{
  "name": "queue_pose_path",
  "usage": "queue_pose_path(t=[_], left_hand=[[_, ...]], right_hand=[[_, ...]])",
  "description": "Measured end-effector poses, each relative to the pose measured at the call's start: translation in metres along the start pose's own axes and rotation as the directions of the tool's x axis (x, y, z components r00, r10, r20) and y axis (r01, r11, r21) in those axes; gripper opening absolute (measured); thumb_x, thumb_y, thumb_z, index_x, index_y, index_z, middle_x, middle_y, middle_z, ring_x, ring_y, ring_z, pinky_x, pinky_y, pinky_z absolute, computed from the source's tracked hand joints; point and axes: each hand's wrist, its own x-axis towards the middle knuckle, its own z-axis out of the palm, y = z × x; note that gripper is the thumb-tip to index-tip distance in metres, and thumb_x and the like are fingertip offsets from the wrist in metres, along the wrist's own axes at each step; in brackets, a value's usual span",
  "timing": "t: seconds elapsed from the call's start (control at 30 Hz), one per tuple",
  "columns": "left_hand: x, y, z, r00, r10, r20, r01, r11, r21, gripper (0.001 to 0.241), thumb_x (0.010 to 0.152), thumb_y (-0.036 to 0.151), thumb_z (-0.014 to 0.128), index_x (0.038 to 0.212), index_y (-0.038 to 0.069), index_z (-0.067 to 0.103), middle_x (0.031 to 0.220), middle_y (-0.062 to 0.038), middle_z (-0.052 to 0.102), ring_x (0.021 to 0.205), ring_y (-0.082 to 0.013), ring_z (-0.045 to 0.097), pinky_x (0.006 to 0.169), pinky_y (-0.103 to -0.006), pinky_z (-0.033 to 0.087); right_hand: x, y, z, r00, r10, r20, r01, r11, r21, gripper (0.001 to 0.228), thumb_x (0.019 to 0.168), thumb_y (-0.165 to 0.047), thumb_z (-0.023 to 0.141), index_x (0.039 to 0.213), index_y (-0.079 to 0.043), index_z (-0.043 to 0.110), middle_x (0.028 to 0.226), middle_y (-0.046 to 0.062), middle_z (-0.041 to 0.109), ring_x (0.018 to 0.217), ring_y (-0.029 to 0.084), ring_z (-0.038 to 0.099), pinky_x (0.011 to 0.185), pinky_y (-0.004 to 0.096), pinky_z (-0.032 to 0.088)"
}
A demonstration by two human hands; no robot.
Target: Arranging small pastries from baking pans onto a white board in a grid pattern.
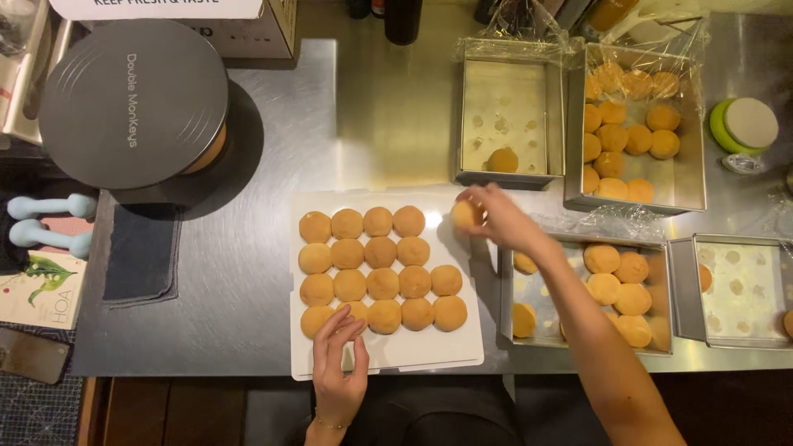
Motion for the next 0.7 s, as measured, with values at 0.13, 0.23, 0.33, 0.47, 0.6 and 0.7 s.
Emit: queue_pose_path(t=[0.13, 0.23, 0.33, 0.47, 0.6, 0.7], left_hand=[[0.000, -0.009, -0.015, 1.000, 0.006, -0.009, -0.006, 1.000, -0.022, 0.027, 0.090, -0.008, 0.065, 0.117, -0.001, 0.067, 0.134, -0.017, 0.058, 0.121, -0.0300, 0.064, 0.093, -0.0338, 0.060], [0.000, -0.017, -0.024, 0.999, -0.036, 0.027, 0.037, 0.998, -0.058, 0.028, 0.091, -0.007, 0.065, 0.118, -0.001, 0.067, 0.136, -0.017, 0.058, 0.108, -0.0218, 0.069, 0.094, -0.0347, 0.059], [0.002, -0.020, -0.033, 1.000, 0.017, 0.011, -0.016, 0.997, -0.080, 0.028, 0.091, -0.007, 0.064, 0.118, 0.000, 0.067, 0.134, -0.017, 0.058, 0.118, -0.0263, 0.065, 0.090, -0.0322, 0.060], [-0.001, -0.028, -0.040, 1.000, -0.003, 0.012, 0.004, 0.999, -0.053, 0.028, 0.091, -0.007, 0.064, 0.117, 0.000, 0.067, 0.134, -0.017, 0.058, 0.121, -0.0288, 0.063, 0.091, -0.0331, 0.058], [-0.001, -0.032, -0.046, 0.999, -0.018, 0.038, 0.020, 0.997, -0.070, 0.028, 0.089, -0.007, 0.063, 0.117, 0.000, 0.067, 0.134, -0.019, 0.058, 0.121, -0.0283, 0.063, 0.089, -0.0324, 0.058], [0.000, -0.034, -0.048, 0.998, 0.054, 0.022, -0.054, 0.998, -0.013, 0.026, 0.090, -0.007, 0.063, 0.116, -0.001, 0.068, 0.133, -0.018, 0.060, 0.124, -0.0296, 0.062, 0.101, -0.0390, 0.053]], right_hand=[[-0.017, -0.006, 0.052, 0.992, 0.018, 0.124, -0.033, 0.992, 0.126, 0.058, 0.077, -0.026, 0.085, 0.129, -0.017, 0.061, 0.117, 0.014, 0.058, 0.110, 0.033, 0.061, 0.098, 0.040, 0.051], [-0.016, 0.014, 0.074, 0.992, -0.091, 0.084, 0.080, 0.989, 0.126, 0.058, 0.078, -0.020, 0.080, 0.133, -0.018, 0.060, 0.122, 0.016, 0.057, 0.117, 0.036, 0.054, 0.102, 0.042, 0.046], [-0.021, 0.009, 0.076, 0.994, -0.104, 0.036, 0.100, 0.990, 0.098, 0.048, 0.086, -0.023, 0.075, 0.132, -0.018, 0.062, 0.126, 0.014, 0.059, 0.121, 0.036, 0.054, 0.104, 0.043, 0.044], [-0.027, -0.016, 0.072, 1.000, -0.022, -0.003, 0.022, 0.995, 0.092, 0.040, 0.089, -0.031, 0.075, 0.125, -0.016, 0.064, 0.120, 0.014, 0.063, 0.118, 0.034, 0.056, 0.103, 0.043, 0.045], [-0.034, -0.029, 0.072, 0.997, 0.008, -0.078, 0.008, 0.978, 0.208, 0.047, 0.092, -0.029, 0.067, 0.135, -0.013, 0.058, 0.117, 0.017, 0.066, 0.112, 0.035, 0.061, 0.098, 0.042, 0.048], [-0.046, -0.006, 0.091, 0.961, 0.063, -0.270, 0.010, 0.965, 0.262, 0.039, 0.102, -0.026, 0.056, 0.136, -0.009, 0.060, 0.122, 0.019, 0.066, 0.110, 0.034, 0.064, 0.097, 0.041, 0.050]])
